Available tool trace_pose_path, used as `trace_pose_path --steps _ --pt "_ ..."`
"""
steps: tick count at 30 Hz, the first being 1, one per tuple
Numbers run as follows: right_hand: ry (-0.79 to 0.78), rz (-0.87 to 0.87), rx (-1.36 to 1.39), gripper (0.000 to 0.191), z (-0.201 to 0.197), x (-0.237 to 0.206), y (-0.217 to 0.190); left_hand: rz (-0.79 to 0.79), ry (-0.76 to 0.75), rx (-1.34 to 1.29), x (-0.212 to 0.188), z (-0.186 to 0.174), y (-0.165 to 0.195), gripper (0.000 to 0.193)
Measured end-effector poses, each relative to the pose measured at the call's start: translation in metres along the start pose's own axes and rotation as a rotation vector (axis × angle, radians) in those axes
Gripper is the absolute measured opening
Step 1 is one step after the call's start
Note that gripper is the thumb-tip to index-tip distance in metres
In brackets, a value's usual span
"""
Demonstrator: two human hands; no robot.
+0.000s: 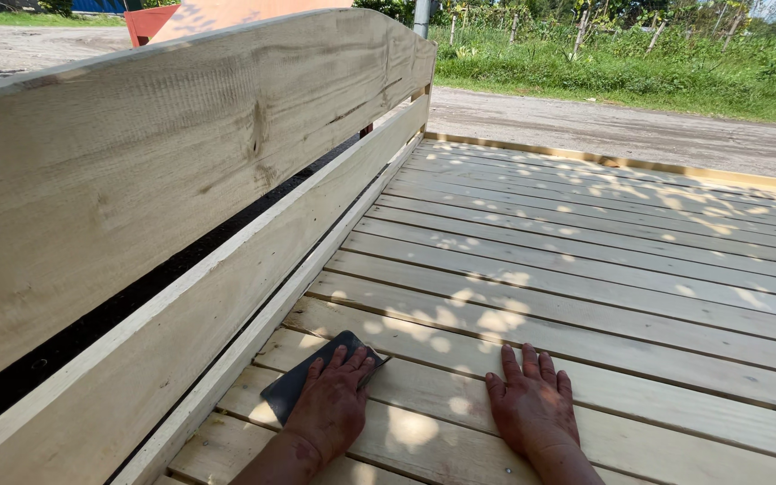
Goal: The person sands the wooden plank surface of a trailer bed by hand, rubbing a sheet of sandpaper back and forth across the planks. They occasionally reposition the sandpaper in their hand and shift to sand different areas of the planks.
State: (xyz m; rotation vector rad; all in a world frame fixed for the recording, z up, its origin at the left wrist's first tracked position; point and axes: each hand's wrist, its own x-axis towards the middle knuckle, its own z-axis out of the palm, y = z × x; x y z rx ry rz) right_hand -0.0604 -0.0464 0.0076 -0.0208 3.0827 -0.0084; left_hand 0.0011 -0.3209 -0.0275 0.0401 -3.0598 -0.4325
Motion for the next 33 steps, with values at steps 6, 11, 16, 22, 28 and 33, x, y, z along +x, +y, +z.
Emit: trace_pose_path --steps 6,11,16,22,28,33 --pt "-0.018 0.009 -0.023 0.067 -0.001 -0.001 -0.002 -0.071 -0.009 -0.063 0.020 -0.012 -0.003 0.051" --pt "-0.011 0.000 -0.007 0.067 -0.001 0.001 0.000 -0.137 0.038 0.002 0.063 -0.025 0.008 0.053" --pt "-0.032 0.009 -0.015 0.067 0.001 0.000 0.001 -0.047 -0.095 0.057 -0.010 0.000 0.012 0.057" --pt "-0.010 0.006 -0.003 0.067 0.001 0.000 0.002 -0.203 0.043 -0.027 0.007 -0.014 -0.009 0.055" --pt "0.013 -0.001 0.006 0.067 0.004 0.001 0.003 -0.223 0.076 0.044 0.045 -0.021 -0.013 0.054" --pt "0.012 0.000 -0.014 0.067 0.004 0.001 0.001 -0.095 -0.072 -0.004 -0.021 0.005 -0.014 0.058"
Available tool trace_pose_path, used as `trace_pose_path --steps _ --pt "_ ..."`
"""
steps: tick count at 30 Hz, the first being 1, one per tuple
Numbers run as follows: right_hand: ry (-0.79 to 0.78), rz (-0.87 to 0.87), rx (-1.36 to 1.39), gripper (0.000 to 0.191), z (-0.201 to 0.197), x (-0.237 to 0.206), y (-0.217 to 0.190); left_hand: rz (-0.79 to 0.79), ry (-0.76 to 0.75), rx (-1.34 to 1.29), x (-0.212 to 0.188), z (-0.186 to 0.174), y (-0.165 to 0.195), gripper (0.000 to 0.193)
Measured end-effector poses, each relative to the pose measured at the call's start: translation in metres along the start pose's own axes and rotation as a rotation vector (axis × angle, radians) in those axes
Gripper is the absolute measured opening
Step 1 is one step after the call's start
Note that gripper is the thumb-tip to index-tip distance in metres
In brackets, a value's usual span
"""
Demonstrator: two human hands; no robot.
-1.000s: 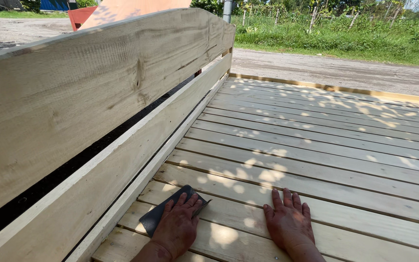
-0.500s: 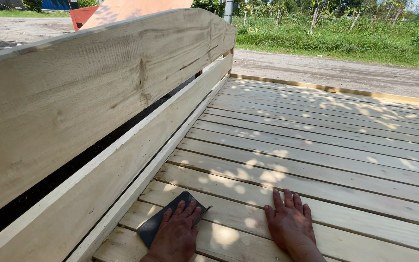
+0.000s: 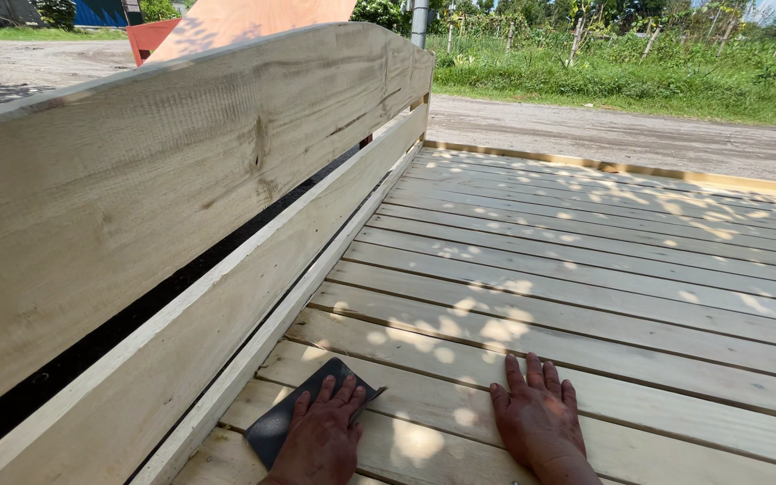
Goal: The person sands the wooden plank surface of a trailer bed by hand, rubbing a sheet of sandpaper back and forth across the planks. They occasionally reposition the sandpaper in their hand and shift to sand different areas of the planks.
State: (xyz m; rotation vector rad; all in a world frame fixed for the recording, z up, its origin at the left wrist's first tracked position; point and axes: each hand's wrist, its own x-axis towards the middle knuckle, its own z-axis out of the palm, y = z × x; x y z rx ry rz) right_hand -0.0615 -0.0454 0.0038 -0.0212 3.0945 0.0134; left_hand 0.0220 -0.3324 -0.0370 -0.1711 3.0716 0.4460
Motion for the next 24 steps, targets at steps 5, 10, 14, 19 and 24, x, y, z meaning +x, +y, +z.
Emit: trace_pose_path --steps 5,10,14,19,24 --pt "-0.015 -0.004 -0.008 0.067 0.000 0.001 -0.001 0.016 0.052 -0.020 0.023 -0.016 0.025 0.055" --pt "-0.003 -0.004 0.000 0.067 0.000 0.003 0.001 -0.058 0.111 0.036 0.065 -0.036 0.059 0.051" --pt "0.004 -0.004 0.005 0.067 0.000 0.005 0.001 0.043 0.012 -0.057 0.020 -0.011 0.046 0.054" --pt "0.006 -0.004 0.003 0.067 0.000 0.004 -0.001 0.044 -0.027 -0.044 0.006 0.000 0.033 0.054" --pt "0.006 -0.008 0.037 0.066 0.002 0.005 0.000 -0.062 0.111 -0.005 0.080 -0.019 0.049 0.050"
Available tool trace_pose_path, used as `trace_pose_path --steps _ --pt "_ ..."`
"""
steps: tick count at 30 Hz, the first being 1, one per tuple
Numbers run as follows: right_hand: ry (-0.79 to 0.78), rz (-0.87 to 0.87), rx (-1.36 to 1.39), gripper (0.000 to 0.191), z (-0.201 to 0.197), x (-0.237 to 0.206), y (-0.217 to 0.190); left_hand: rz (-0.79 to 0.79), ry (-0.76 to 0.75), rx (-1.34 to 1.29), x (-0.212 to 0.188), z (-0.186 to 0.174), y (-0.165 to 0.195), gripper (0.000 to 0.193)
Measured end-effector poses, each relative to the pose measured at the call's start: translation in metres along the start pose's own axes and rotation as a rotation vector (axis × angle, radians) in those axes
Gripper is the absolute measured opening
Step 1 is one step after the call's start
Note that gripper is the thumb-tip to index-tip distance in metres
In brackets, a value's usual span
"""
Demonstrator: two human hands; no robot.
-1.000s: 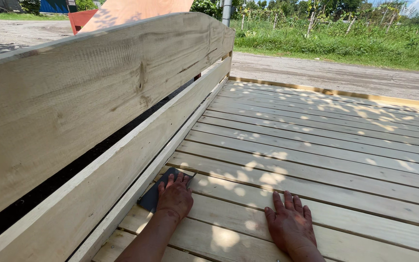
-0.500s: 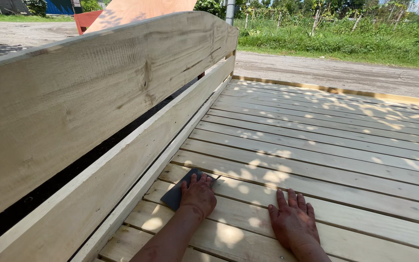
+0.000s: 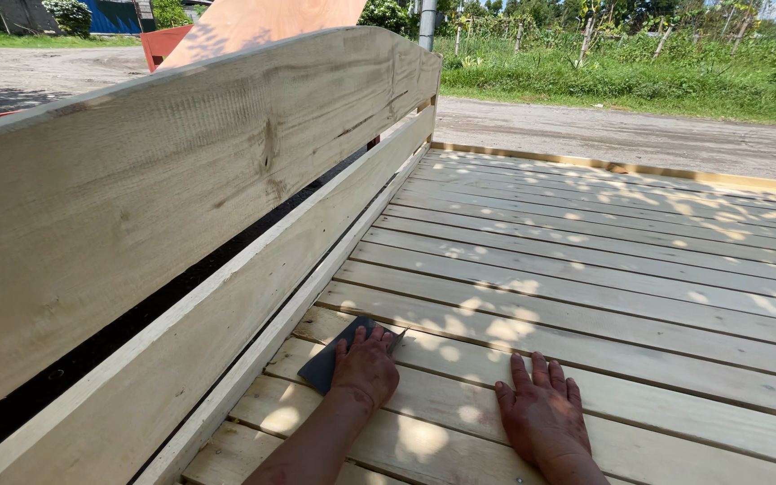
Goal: The person sands the wooden plank surface of a trailer bed by hand, rubbing a sheet of sandpaper back and forth across the planks. They occasionally reposition the sandpaper in their hand and shift to sand different areas of the planks.
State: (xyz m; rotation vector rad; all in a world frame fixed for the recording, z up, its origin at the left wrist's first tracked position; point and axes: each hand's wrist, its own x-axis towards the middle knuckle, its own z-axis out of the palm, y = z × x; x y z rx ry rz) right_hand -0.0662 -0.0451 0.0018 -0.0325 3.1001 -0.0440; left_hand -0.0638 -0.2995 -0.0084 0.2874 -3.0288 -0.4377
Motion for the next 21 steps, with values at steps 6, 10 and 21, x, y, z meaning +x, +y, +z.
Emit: trace_pose_path --steps 6,10,21 --pt "0.007 -0.007 -0.009 0.067 0.000 -0.001 0.001 0.097 -0.026 -0.008 -0.045 0.020 -0.018 0.055" --pt "-0.039 0.004 -0.026 0.067 -0.002 -0.002 -0.002 0.098 -0.121 0.006 -0.075 0.013 -0.030 0.054" --pt "-0.020 -0.001 -0.028 0.067 -0.002 -0.002 -0.001 0.056 -0.040 -0.013 -0.044 -0.004 -0.013 0.054"
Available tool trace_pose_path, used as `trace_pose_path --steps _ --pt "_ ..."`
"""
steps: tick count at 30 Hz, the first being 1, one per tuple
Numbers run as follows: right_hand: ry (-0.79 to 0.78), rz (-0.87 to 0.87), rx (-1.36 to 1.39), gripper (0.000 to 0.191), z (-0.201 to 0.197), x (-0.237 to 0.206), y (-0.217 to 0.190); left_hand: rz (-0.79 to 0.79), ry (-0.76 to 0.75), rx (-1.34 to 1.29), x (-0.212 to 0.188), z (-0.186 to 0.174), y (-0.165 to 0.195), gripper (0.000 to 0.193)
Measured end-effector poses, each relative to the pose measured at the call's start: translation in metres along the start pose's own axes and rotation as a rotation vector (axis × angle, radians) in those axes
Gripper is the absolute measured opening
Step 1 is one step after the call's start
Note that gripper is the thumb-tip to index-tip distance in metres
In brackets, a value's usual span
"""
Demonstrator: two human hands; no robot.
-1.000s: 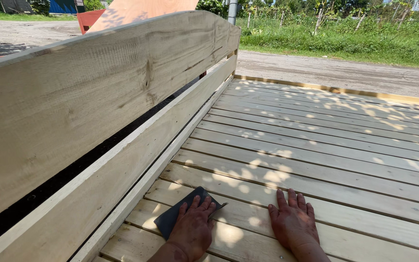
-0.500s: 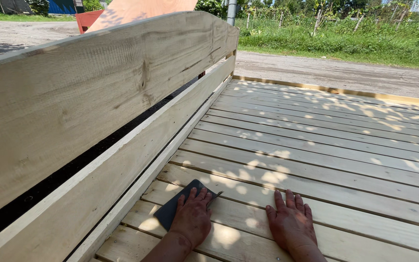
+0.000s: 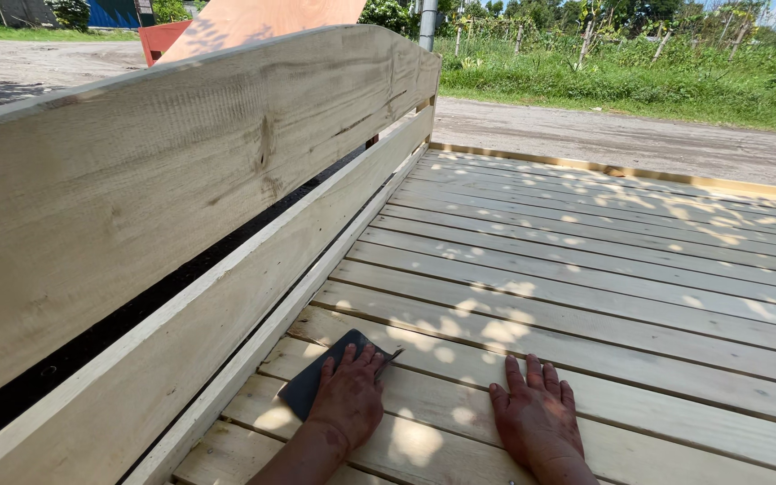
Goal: The person sands the wooden plank surface of a trailer bed by hand, rubbing a sheet of sandpaper back and forth across the planks. They occasionally reposition the sandpaper in their hand and shift to sand different areas of the planks.
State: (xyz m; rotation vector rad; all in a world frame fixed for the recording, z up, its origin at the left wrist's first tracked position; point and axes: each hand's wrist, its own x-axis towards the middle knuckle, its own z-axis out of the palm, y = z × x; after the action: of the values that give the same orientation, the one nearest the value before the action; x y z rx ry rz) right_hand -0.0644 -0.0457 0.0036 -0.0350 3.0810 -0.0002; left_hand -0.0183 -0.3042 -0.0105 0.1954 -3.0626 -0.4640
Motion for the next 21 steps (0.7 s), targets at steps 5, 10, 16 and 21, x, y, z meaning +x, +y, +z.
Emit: trace_pose_path --steps 5,10,16,21 --pt "0.012 0.000 -0.001 0.067 0.002 0.000 -0.001 0.025 -0.094 0.003 -0.029 0.007 -0.015 0.053" --pt "0.024 -0.005 0.004 0.067 0.003 0.002 0.000 -0.034 0.031 0.038 0.033 -0.002 0.008 0.052" --pt "0.011 -0.003 0.006 0.067 0.001 0.001 0.000 0.058 -0.002 0.049 -0.007 0.013 -0.004 0.055" --pt "-0.018 0.004 -0.012 0.067 -0.002 0.000 -0.002 0.024 -0.104 -0.007 -0.031 0.009 -0.023 0.053"
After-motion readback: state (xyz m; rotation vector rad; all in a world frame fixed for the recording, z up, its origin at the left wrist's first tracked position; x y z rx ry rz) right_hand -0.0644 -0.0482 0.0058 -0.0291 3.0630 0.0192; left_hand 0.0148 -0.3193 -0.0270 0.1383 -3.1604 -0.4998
